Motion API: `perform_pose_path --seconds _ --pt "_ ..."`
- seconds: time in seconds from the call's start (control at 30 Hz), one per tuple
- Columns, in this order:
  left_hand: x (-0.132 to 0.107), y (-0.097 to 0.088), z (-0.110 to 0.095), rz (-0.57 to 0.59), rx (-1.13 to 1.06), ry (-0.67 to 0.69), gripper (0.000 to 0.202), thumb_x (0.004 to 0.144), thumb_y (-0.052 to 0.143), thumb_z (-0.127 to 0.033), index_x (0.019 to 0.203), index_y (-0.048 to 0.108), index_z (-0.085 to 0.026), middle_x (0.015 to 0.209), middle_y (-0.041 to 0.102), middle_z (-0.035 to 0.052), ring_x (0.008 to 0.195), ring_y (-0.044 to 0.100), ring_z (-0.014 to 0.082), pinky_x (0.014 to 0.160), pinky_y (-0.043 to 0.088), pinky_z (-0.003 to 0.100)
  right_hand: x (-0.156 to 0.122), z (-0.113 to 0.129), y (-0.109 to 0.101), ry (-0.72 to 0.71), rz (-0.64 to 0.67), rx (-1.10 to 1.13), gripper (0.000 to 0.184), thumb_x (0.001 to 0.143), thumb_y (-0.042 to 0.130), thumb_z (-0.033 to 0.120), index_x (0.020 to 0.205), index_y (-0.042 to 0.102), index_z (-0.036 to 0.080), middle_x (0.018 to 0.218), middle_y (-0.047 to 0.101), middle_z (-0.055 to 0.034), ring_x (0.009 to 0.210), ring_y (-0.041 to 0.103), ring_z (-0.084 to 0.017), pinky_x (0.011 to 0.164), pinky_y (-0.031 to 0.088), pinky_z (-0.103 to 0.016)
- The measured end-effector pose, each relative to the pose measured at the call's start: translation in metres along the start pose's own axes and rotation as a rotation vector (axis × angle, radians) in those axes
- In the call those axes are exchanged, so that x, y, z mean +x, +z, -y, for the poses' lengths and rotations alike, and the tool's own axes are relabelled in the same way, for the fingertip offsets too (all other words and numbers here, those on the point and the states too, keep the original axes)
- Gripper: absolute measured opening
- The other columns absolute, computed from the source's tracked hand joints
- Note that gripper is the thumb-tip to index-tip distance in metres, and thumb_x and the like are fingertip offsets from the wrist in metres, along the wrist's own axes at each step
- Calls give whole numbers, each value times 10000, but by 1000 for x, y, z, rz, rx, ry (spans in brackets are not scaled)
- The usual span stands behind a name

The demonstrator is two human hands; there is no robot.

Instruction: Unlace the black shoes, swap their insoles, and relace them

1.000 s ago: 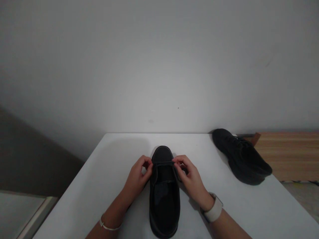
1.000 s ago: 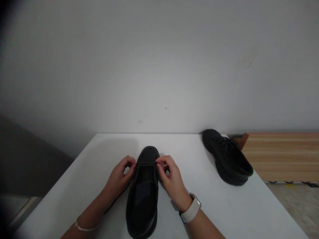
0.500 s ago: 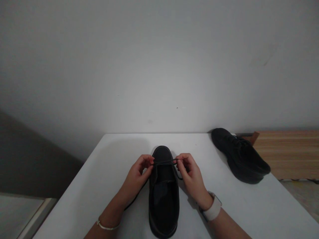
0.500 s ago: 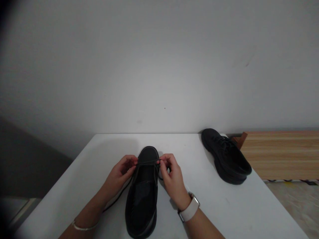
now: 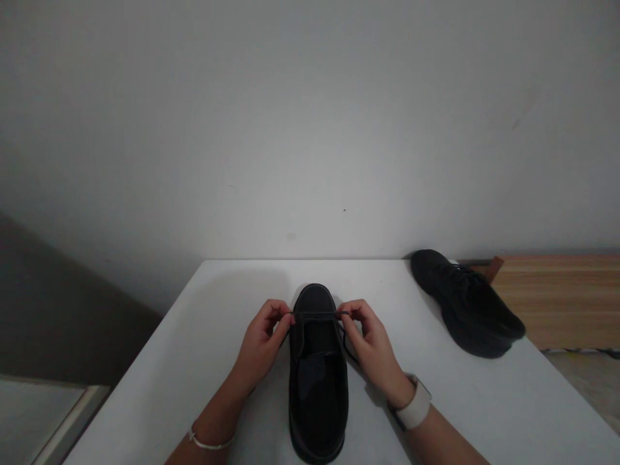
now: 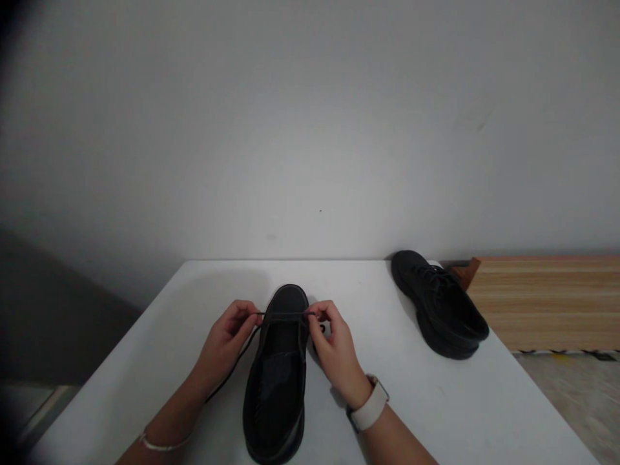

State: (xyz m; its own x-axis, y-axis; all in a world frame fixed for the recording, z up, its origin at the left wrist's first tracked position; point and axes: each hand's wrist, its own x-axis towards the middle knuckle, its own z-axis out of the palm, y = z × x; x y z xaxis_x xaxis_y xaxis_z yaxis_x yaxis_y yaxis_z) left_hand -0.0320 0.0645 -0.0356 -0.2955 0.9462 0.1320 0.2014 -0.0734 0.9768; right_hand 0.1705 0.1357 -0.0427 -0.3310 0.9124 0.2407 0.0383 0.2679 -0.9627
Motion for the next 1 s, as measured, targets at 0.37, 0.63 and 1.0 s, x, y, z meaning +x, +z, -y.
perform_pose_path --seconds 0.37,0.63,1.0 --pt "4 -1 7 -182 45 66 264 768 675 -243 1003 558 -218 824 572 -16 791 589 149 846 484 312 2 0 -3 -42 -175 -37 42 845 593 239 840 554 223 797 539 3 773 518 -186 731 424 -327" --pt "7 -10 5 -444 1 27 161 747 687 -277 881 632 -206 927 605 18 885 593 177 895 499 327 2 -3 -3 -23 -262 16 152 856 584 263 1002 557 227 895 589 -24 848 579 -202 809 464 -368" --pt "11 -13 -1 -263 -461 -156 348 840 640 -512 874 583 -171 677 631 -1 654 627 154 625 558 297 3 -2 -10 48 -73 91 275 916 610 430 1114 618 239 1039 673 -59 919 651 -208 850 513 -368"
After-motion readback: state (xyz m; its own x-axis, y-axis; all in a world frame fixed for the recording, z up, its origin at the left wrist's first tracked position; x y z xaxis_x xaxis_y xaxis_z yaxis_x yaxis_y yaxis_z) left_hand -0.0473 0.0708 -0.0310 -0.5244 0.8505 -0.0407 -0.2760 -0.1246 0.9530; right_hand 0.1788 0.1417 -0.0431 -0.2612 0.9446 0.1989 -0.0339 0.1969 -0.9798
